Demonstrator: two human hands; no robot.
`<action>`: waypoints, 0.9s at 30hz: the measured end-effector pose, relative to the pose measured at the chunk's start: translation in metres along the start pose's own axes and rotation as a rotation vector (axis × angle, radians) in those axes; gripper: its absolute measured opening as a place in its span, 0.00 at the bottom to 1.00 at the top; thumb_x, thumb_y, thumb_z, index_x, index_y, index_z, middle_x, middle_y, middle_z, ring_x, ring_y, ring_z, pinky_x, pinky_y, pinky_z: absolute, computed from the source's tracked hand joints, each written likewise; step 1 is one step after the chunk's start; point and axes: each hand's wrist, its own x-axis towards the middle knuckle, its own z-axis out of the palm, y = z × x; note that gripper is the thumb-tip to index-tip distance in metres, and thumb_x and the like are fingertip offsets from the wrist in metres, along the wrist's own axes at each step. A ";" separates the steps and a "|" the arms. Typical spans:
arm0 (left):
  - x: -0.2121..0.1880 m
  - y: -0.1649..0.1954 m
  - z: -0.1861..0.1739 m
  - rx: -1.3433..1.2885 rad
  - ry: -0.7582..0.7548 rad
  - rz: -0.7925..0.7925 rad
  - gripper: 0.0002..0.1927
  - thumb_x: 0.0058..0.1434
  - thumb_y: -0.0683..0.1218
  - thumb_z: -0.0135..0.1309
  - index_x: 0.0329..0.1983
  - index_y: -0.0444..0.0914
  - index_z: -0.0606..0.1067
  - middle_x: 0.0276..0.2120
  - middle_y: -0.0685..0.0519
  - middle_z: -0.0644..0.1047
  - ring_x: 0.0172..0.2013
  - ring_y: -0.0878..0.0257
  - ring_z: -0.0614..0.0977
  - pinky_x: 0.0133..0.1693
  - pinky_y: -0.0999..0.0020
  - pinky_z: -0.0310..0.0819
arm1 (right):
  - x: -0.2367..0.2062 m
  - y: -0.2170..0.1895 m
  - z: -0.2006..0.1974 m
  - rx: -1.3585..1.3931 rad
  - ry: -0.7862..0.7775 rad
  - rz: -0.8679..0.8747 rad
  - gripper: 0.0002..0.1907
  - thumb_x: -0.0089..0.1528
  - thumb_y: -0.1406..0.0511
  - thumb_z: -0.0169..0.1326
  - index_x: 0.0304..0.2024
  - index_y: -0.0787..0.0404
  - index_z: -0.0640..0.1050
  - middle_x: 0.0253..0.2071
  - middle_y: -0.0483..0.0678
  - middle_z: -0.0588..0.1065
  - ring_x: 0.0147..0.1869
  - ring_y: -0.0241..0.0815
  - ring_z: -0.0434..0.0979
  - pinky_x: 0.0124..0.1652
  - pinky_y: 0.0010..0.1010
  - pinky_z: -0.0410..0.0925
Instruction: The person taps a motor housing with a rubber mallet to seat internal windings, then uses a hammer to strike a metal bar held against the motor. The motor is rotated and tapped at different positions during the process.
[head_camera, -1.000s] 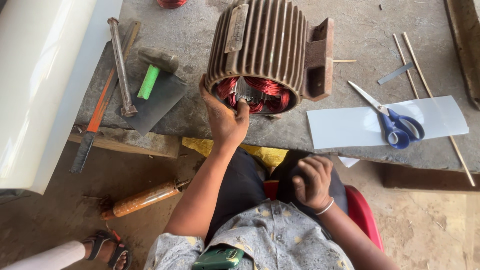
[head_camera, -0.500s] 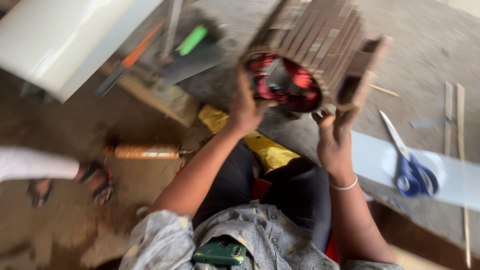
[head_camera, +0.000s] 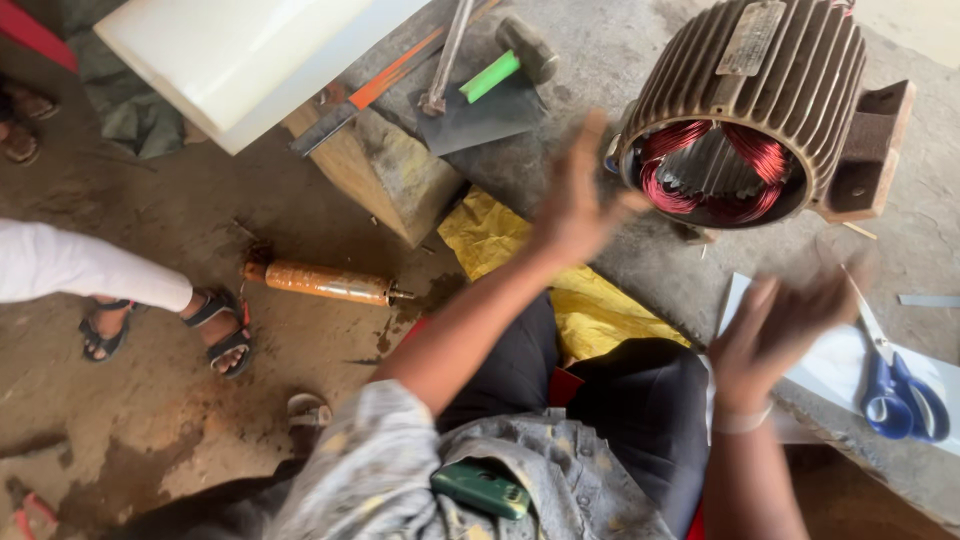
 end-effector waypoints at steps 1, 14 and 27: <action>0.011 -0.012 -0.026 0.000 0.033 -0.046 0.45 0.64 0.52 0.66 0.77 0.38 0.53 0.70 0.40 0.63 0.68 0.44 0.68 0.70 0.49 0.65 | -0.026 -0.009 -0.001 0.073 -0.046 0.010 0.24 0.77 0.69 0.43 0.72 0.58 0.51 0.59 0.55 0.63 0.51 0.38 0.67 0.47 0.26 0.67; 0.065 -0.151 -0.244 0.852 -0.583 -0.517 0.25 0.67 0.56 0.53 0.65 0.45 0.68 0.50 0.33 0.78 0.52 0.35 0.79 0.53 0.41 0.74 | -0.134 0.013 0.056 -0.286 -0.540 0.625 0.29 0.62 0.61 0.59 0.63 0.63 0.69 0.45 0.57 0.75 0.38 0.49 0.79 0.41 0.38 0.72; -0.012 -0.064 -0.338 0.853 -0.253 -0.708 0.24 0.62 0.60 0.63 0.51 0.39 0.75 0.35 0.39 0.80 0.39 0.39 0.82 0.42 0.44 0.75 | -0.132 0.011 0.061 -0.250 -0.568 0.632 0.24 0.63 0.59 0.58 0.58 0.63 0.73 0.44 0.54 0.77 0.40 0.48 0.81 0.41 0.37 0.74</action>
